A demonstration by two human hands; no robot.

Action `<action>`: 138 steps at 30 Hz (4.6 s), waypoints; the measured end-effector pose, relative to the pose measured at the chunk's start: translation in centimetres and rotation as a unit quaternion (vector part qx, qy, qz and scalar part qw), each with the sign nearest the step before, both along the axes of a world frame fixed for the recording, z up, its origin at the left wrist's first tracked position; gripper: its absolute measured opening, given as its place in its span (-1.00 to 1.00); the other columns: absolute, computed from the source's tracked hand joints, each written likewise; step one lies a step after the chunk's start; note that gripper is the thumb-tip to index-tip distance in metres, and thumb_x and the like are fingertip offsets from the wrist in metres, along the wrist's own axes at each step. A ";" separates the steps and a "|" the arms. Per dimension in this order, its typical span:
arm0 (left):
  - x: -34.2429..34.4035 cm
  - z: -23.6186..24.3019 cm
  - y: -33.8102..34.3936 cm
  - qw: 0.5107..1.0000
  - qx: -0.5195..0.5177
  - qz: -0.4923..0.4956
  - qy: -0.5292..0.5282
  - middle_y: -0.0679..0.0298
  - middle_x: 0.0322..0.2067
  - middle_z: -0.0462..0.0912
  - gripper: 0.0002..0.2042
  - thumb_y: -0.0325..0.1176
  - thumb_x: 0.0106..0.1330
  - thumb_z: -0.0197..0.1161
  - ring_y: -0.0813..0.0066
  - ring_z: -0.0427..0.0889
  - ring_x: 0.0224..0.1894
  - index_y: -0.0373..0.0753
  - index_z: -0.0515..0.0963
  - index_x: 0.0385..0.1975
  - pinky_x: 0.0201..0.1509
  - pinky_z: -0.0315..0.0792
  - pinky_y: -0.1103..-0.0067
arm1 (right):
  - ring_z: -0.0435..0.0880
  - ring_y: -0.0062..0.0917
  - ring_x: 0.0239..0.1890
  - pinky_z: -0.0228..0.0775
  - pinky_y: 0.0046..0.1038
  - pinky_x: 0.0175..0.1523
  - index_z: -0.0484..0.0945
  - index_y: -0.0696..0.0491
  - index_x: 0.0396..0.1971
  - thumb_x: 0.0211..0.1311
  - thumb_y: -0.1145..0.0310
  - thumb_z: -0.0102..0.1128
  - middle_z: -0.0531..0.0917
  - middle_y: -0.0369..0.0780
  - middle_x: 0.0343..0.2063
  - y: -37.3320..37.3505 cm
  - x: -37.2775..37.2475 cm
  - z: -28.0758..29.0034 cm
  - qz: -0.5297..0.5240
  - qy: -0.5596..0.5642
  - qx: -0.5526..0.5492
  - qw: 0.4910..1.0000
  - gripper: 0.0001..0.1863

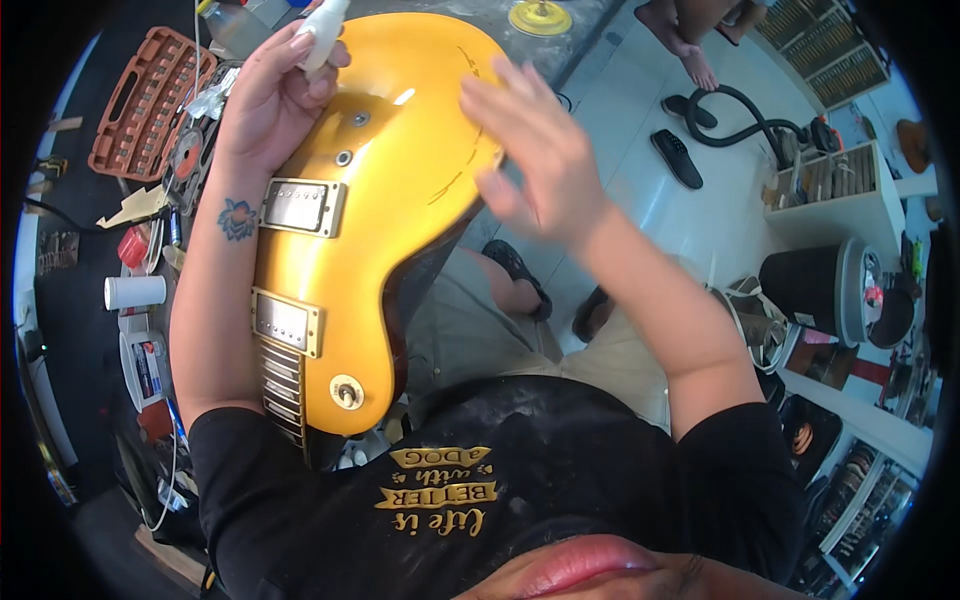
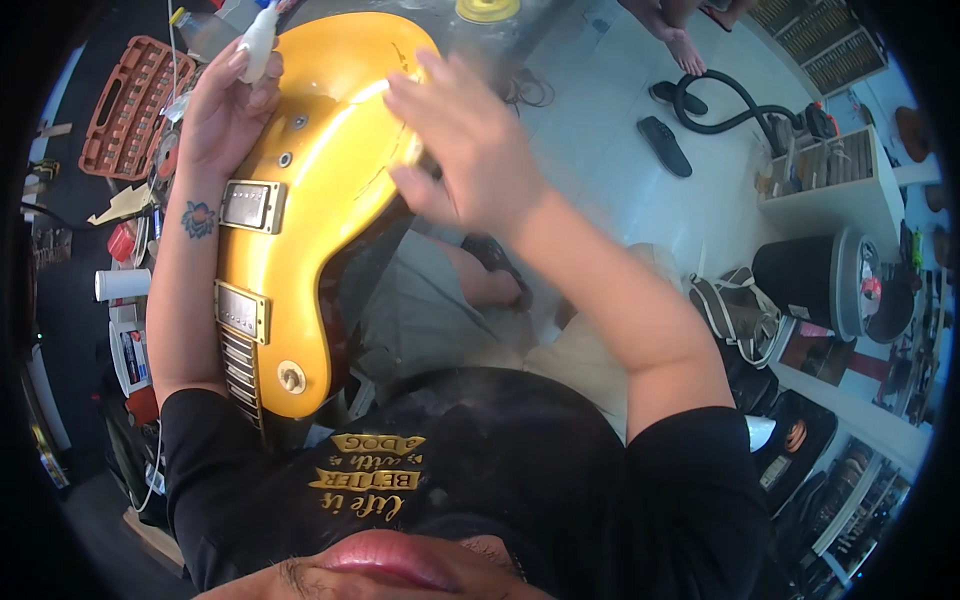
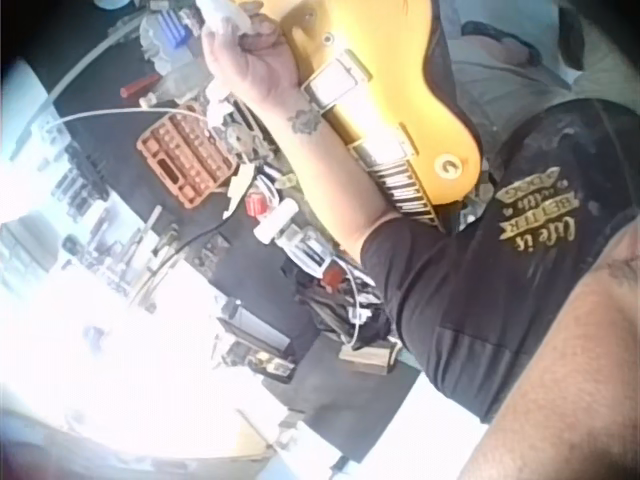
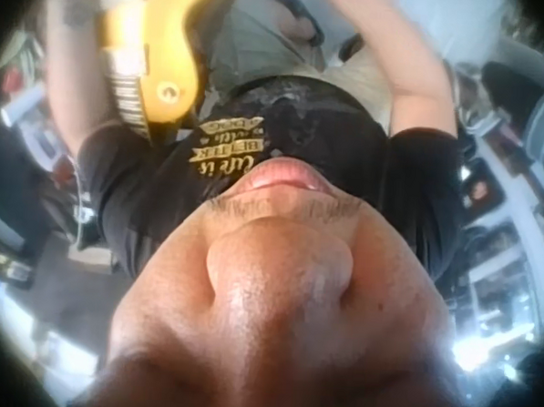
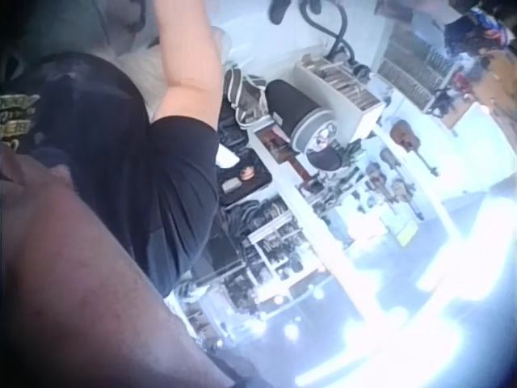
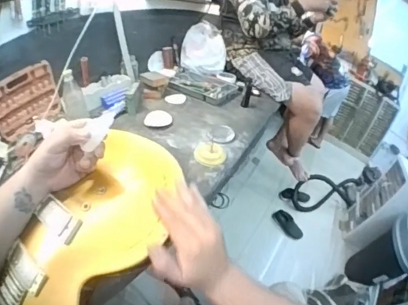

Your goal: The person applies adhesive from a small bottle to cracks on a guitar body, then uses a small circular sanding disc by hand to smooth the surface and wipes the area with a cloth.

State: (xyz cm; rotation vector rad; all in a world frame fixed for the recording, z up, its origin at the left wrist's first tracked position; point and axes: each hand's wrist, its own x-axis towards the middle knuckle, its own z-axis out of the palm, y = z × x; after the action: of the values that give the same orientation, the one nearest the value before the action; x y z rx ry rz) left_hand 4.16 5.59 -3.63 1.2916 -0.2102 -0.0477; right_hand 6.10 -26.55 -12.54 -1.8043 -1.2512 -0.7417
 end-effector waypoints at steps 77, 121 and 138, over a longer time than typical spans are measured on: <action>-27.7 -4.6 19.8 0.686 0.530 0.481 0.134 0.05 0.12 0.72 -0.39 -0.20 0.27 0.58 0.25 0.69 0.18 -0.39 0.56 0.25 0.32 0.46 0.43 | 0.71 -0.56 0.03 0.55 -0.49 0.17 0.76 0.18 -0.08 0.55 0.35 0.31 0.79 -0.20 0.03 -2.1 4.2 4.2 0.040 0.325 0.073 0.942 -0.80; -13.9 0.3 -8.9 0.771 0.519 -0.198 -0.311 0.33 -0.36 0.61 -0.83 -0.32 0.06 0.46 0.36 0.59 -0.10 -0.21 0.70 -0.38 0.10 0.36 0.41 | 0.76 -0.57 -0.20 0.55 -0.59 -0.19 0.67 0.31 0.19 0.42 0.38 0.48 0.80 -0.13 -0.10 -0.6 2.9 6.1 -0.051 0.501 0.050 0.862 -0.55; -14.2 0.0 -9.0 0.788 0.492 -0.187 -0.320 0.30 -0.35 0.60 -0.80 -0.34 0.01 0.50 0.32 0.59 -0.09 -0.22 0.68 -0.39 0.09 0.36 0.38 | 0.75 -0.58 -0.16 0.60 -0.55 -0.01 0.68 0.37 0.15 0.38 0.38 0.51 0.80 -0.15 -0.12 -0.3 1.1 6.2 -0.072 0.466 0.045 0.881 -0.54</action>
State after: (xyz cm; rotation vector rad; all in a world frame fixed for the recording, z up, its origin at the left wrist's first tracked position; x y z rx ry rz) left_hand -10.07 -3.43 -3.63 2.2698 -1.1499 -0.0583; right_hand 7.17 -26.89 -6.38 -1.8183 -0.4293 0.0537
